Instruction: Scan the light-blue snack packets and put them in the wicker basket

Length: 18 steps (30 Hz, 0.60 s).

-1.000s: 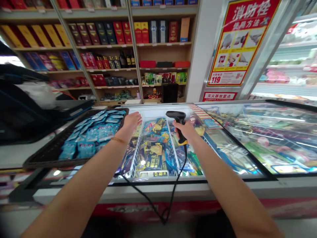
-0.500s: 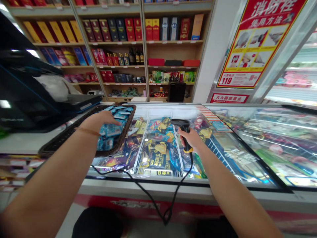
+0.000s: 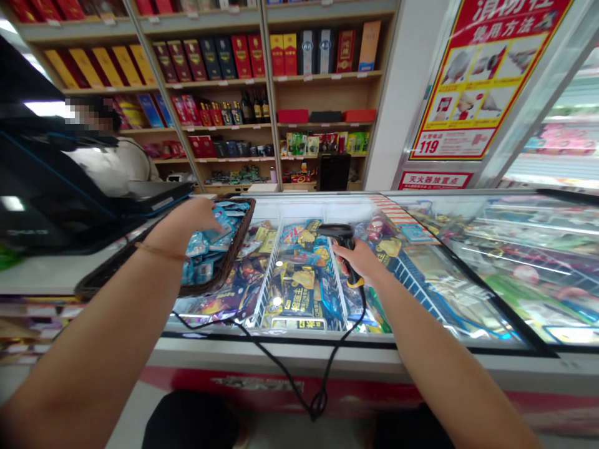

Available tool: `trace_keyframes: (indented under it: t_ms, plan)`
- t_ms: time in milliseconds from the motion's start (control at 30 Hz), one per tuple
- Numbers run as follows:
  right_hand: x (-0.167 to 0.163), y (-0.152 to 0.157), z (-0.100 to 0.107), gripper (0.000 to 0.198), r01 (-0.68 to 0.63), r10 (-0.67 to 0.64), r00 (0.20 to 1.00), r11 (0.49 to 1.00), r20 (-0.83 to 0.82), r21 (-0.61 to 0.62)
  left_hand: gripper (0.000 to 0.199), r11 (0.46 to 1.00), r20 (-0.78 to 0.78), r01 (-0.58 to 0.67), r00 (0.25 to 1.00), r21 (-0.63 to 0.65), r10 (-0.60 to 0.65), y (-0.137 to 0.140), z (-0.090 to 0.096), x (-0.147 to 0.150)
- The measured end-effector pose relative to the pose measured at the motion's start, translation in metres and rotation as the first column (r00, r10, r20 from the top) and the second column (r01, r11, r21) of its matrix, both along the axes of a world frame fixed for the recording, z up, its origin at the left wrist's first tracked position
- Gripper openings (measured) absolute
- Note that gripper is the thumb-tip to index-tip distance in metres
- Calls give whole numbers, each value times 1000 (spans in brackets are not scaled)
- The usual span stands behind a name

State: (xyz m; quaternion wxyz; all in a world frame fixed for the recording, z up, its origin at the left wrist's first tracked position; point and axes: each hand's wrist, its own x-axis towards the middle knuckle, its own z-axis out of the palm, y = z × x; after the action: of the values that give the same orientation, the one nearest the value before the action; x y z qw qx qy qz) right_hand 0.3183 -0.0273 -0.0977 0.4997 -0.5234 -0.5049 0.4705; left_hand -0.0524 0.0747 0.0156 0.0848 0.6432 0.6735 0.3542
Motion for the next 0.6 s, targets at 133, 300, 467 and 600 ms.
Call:
trace_keyframes:
  t_ms: [133,300,467,600]
  plan:
    - [1,-2,2,41,-6,6,1000,1000,-2,13,35,987,258,143,953,78,-158,-17,9,43]
    - [3,-6,6,41,2,-2,1000,1000,-18,8,23,929,421,371,844,-11,-332,-24,-22,117]
    - [8,-2,4,38,28,-28,999,1000,-30,4,32,932,634,358,732,-49,-248,-17,-69,164]
    - [11,1,1,39,26,-24,999,999,-45,29,55,918,749,384,636,-99,-186,-11,-97,172]
